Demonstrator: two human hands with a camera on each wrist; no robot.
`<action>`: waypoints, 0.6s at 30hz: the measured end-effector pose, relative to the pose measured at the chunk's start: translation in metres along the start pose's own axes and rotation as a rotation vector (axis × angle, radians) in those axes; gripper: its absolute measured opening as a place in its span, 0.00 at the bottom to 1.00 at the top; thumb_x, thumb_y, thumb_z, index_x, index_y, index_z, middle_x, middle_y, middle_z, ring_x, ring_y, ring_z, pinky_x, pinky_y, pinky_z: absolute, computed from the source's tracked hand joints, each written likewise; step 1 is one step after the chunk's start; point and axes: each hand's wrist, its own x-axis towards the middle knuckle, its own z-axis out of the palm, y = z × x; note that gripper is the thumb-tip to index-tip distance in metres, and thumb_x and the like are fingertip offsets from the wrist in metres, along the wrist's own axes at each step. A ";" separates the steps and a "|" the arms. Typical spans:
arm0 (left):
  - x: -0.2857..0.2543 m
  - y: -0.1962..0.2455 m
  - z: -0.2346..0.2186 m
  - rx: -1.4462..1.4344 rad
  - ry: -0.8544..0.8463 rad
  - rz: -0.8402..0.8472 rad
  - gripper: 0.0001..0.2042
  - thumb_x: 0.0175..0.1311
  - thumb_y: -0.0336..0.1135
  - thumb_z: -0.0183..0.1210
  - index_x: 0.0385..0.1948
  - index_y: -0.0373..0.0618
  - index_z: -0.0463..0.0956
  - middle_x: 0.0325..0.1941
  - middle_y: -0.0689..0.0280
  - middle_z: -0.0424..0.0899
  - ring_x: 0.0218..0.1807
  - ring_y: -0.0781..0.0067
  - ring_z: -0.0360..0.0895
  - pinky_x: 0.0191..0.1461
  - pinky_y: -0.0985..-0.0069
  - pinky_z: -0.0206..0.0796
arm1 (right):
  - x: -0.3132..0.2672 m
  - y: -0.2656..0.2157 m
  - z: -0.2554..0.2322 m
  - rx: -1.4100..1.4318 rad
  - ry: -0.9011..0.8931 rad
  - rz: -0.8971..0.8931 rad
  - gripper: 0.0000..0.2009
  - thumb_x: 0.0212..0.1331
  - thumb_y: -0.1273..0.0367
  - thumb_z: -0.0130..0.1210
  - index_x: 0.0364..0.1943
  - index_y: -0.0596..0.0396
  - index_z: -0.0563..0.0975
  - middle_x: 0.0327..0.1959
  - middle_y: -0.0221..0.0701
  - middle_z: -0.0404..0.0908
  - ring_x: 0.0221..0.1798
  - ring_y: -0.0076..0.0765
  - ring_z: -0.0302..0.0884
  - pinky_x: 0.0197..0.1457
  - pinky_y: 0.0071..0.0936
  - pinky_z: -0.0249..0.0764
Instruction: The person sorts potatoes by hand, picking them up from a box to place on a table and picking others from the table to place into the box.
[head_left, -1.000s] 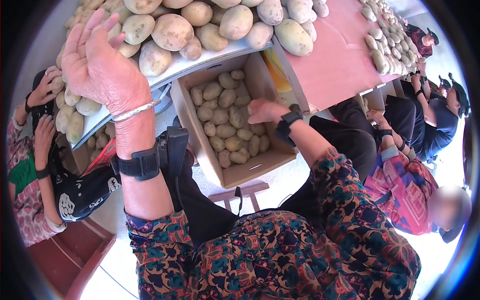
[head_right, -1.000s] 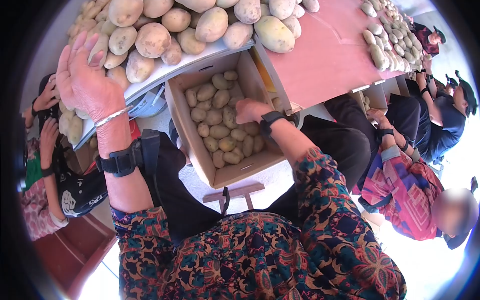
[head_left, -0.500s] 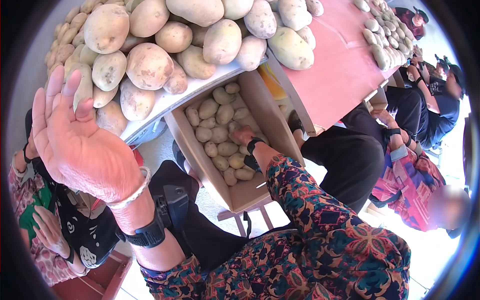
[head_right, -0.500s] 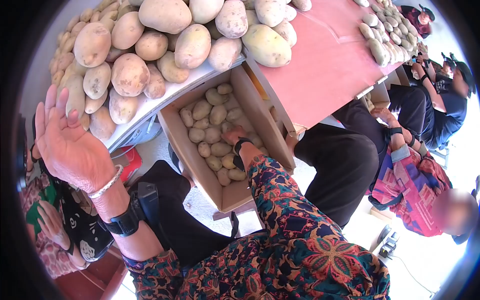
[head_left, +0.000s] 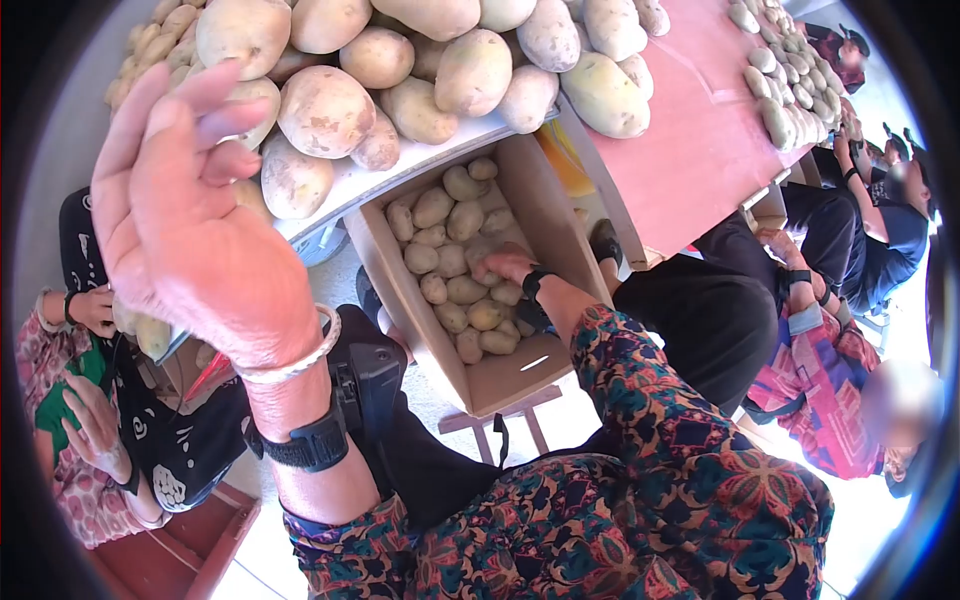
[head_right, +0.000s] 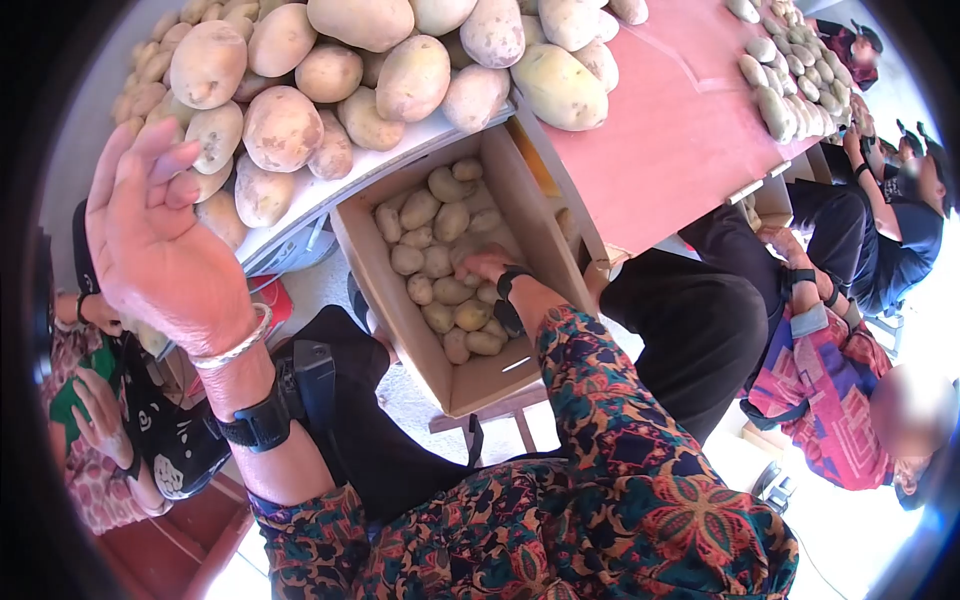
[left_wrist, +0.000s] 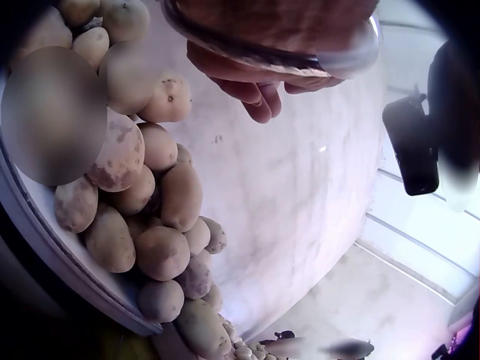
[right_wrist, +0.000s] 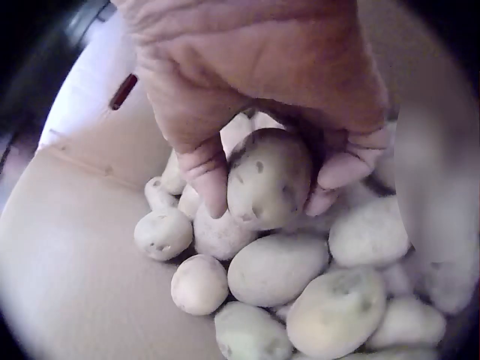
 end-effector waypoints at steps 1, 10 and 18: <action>-0.003 0.000 0.002 -0.045 -0.076 0.000 0.14 0.67 0.28 0.51 0.49 0.25 0.71 0.40 0.51 0.84 0.36 0.70 0.81 0.39 0.81 0.67 | -0.012 -0.010 -0.009 -0.200 -0.026 -0.027 0.28 0.33 0.59 0.71 0.39 0.66 0.81 0.39 0.44 0.84 0.45 0.43 0.81 0.47 0.35 0.77; -0.034 0.008 0.036 -0.055 -0.286 -0.128 0.12 0.68 0.29 0.55 0.49 0.36 0.74 0.36 0.63 0.84 0.32 0.84 0.76 0.34 0.86 0.66 | -0.126 -0.060 -0.045 -0.424 -0.549 -0.470 0.24 0.35 0.58 0.70 0.33 0.64 0.82 0.30 0.38 0.84 0.34 0.36 0.82 0.36 0.34 0.77; -0.021 0.004 0.017 -0.129 0.084 -0.194 0.13 0.69 0.32 0.51 0.51 0.39 0.73 0.38 0.61 0.85 0.30 0.81 0.79 0.31 0.86 0.62 | -0.247 -0.121 -0.135 0.040 -0.668 -0.822 0.33 0.46 0.61 0.69 0.56 0.62 0.69 0.42 0.34 0.79 0.37 0.28 0.81 0.34 0.22 0.77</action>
